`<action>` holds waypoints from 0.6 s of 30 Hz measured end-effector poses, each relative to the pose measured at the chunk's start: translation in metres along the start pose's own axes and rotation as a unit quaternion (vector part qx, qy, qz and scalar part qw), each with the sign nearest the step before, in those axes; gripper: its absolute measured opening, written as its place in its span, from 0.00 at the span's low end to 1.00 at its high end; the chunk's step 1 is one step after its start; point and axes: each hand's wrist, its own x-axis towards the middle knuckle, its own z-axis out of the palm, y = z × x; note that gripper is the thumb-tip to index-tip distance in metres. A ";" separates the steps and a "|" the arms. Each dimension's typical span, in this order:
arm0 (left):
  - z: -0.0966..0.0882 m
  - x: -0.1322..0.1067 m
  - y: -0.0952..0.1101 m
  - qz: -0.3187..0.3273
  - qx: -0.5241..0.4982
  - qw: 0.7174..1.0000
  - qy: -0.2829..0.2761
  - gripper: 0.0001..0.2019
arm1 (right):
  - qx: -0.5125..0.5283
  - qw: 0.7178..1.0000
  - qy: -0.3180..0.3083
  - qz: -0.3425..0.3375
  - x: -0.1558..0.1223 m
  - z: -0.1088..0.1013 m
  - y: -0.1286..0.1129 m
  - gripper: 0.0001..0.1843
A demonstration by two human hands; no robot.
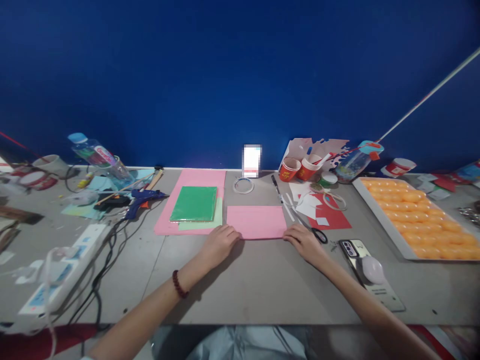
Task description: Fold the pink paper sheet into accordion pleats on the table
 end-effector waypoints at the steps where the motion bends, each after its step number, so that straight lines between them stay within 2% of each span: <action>1: -0.001 0.002 -0.001 -0.015 -0.029 0.999 -0.001 0.08 | 0.014 1.000 -0.003 0.017 0.002 -0.001 -0.001 0.11; 4: -0.006 0.011 -0.001 -0.037 -0.078 0.996 -0.019 0.07 | 0.037 0.998 -0.023 0.052 0.007 -0.005 -0.004 0.11; 9: -0.007 0.025 0.005 -0.033 -0.047 0.997 -0.047 0.06 | 0.038 0.994 -0.060 0.083 0.015 -0.010 -0.007 0.11; 14: 0.005 0.042 0.019 -0.015 -0.019 0.997 -0.077 0.07 | 0.053 0.987 -0.081 0.129 0.020 -0.010 -0.004 0.10; 18: 0.019 0.062 0.035 -0.001 -0.073 0.992 -0.101 0.10 | 0.056 0.973 -0.125 0.188 0.025 -0.013 -0.004 0.10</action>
